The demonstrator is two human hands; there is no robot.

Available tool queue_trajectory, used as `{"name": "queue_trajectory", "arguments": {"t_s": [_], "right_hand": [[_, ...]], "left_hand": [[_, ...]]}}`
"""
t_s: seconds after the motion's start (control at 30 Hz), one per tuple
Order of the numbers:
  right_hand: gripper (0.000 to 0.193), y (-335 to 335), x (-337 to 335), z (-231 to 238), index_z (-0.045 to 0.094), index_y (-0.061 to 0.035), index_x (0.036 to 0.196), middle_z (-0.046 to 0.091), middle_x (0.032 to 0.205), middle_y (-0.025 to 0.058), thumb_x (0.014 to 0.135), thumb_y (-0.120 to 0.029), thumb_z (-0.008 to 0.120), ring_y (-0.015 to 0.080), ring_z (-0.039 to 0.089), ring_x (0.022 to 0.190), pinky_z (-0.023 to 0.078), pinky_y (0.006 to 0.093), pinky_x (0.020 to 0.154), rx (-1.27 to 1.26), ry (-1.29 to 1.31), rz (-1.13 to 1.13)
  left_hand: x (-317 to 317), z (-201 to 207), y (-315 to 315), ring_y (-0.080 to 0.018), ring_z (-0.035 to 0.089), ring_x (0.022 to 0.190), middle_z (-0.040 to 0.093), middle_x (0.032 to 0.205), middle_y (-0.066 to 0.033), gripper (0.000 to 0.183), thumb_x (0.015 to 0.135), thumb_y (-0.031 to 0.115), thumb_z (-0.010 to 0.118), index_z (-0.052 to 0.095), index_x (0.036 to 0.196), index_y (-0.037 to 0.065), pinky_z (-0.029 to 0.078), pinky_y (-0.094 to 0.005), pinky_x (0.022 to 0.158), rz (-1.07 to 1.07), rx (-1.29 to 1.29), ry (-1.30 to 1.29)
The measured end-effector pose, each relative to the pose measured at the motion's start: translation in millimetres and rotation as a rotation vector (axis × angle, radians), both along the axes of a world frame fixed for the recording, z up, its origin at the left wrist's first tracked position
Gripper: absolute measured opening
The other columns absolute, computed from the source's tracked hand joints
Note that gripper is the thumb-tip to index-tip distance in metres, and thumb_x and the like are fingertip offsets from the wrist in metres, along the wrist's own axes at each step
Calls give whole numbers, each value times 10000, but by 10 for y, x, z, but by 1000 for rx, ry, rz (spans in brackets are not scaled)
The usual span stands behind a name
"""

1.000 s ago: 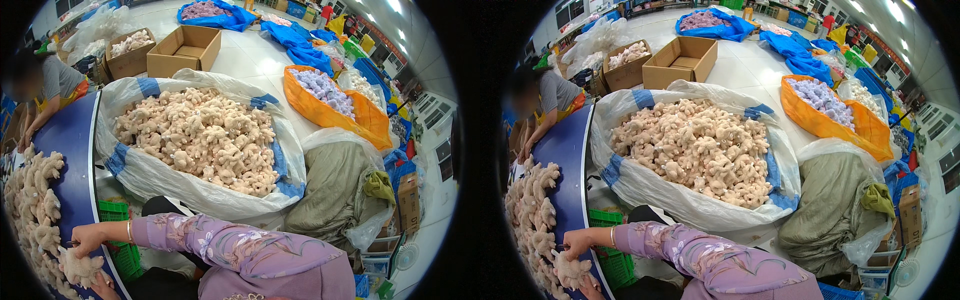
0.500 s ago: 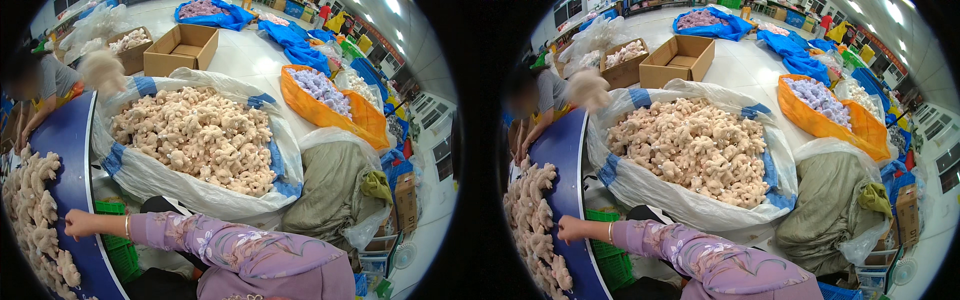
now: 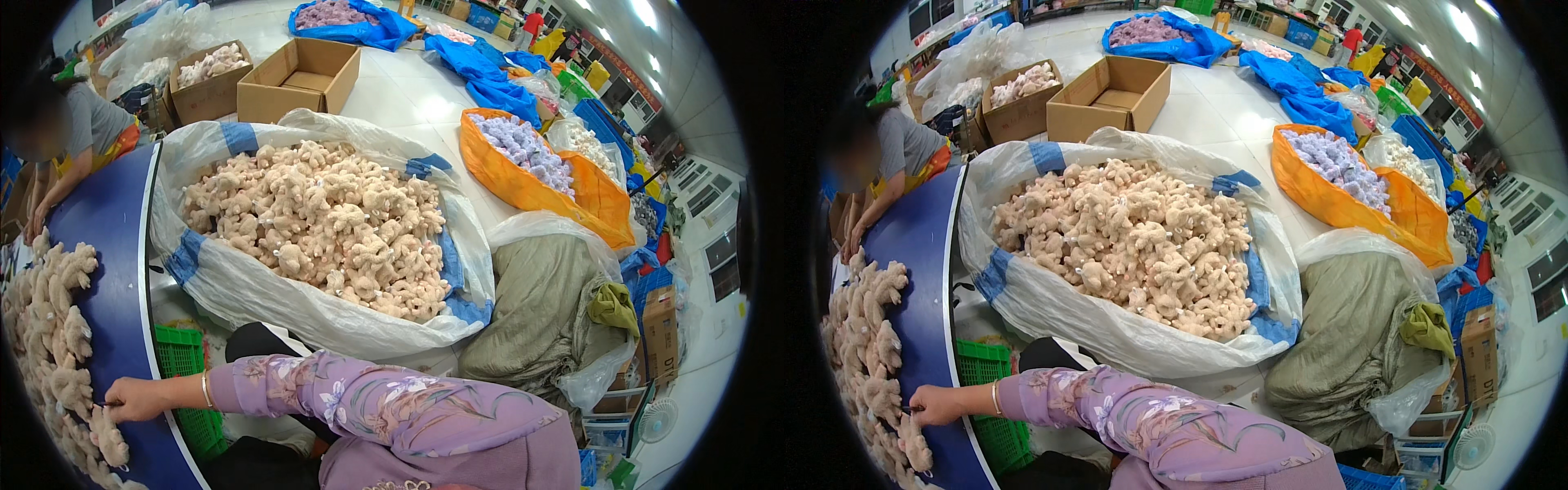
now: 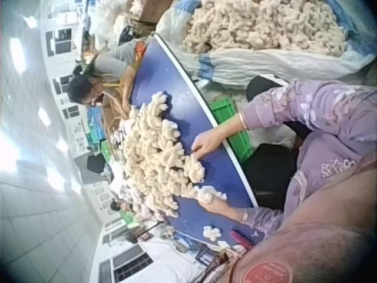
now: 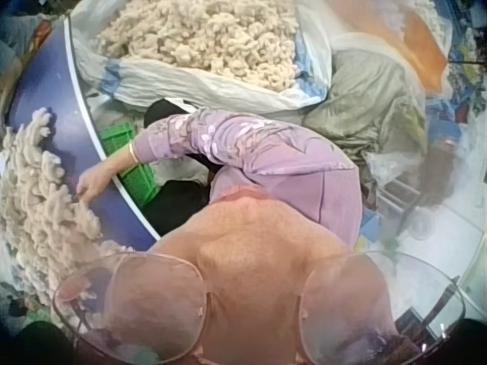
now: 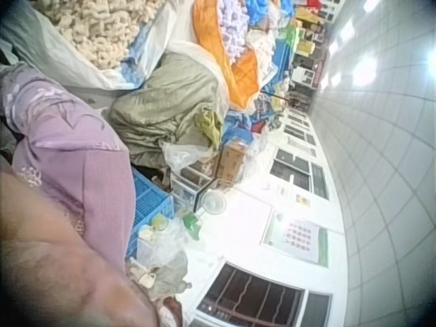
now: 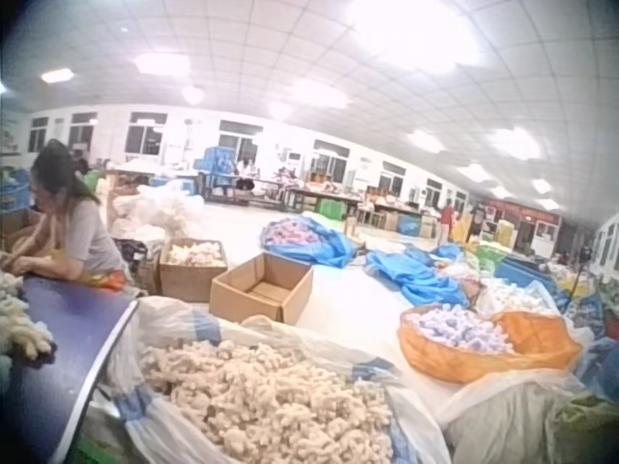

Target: The person repeatedly picks up small beige stuffed animals from a blue table, uses scissors to trim loose threads or tags, and places the finished items into a large white sack. The process is continuous and repetitive throughout the clip.

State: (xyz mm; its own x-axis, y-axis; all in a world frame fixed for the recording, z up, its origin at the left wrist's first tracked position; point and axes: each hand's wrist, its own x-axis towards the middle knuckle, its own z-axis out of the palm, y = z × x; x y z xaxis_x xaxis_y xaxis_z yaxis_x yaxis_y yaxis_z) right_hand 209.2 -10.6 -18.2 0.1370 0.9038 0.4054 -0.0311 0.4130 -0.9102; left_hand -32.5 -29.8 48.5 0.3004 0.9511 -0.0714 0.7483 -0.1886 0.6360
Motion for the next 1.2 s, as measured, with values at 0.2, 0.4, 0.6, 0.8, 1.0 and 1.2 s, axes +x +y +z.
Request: {"name": "queue_trajectory", "arguments": {"t_s": [0.2,0.4,0.6,0.8,1.0,1.2], "right_hand": [[321,-283,-165,202,646,22,925,660,801,62,719,-219,693,156,594,723,472,321,653,-37,148,344],[307,-227,-166,143,624,49,837,645,731,150,664,-199,678,241,625,705,483,364,641,-23,22,193],[271,-132,-255,12,602,44,822,627,727,215,650,-160,649,335,631,685,483,396,624,-38,-54,-9],[217,-150,-88,134,604,29,752,592,623,180,647,-153,663,293,558,553,436,376,545,26,-156,57],[182,-186,-9,237,600,19,700,565,563,135,658,-152,648,206,513,506,408,360,498,-85,-126,138],[212,-318,92,246,583,38,647,575,571,111,717,-158,620,130,538,536,429,341,511,-157,55,117]], "left_hand": [[223,-221,87,-199,536,711,555,869,-95,255,979,264,479,542,1060,31,462,-298,606,-51,-73,-497],[333,-278,226,-197,538,717,555,877,-96,243,978,244,487,546,1058,23,466,-296,618,-8,-265,-873],[399,-390,133,-168,525,691,552,847,-94,229,963,219,530,562,1021,0,439,-272,571,-190,95,-508],[420,-180,-16,-105,442,563,529,729,-57,258,965,259,539,564,992,3,334,-238,457,-201,-233,-567],[223,-132,17,-143,492,602,575,761,-78,278,961,259,546,616,976,-10,394,-267,511,-33,-316,-471],[256,-442,204,-284,602,931,640,1080,-207,365,940,230,576,606,1147,-69,494,-364,819,-15,193,-349]]}}
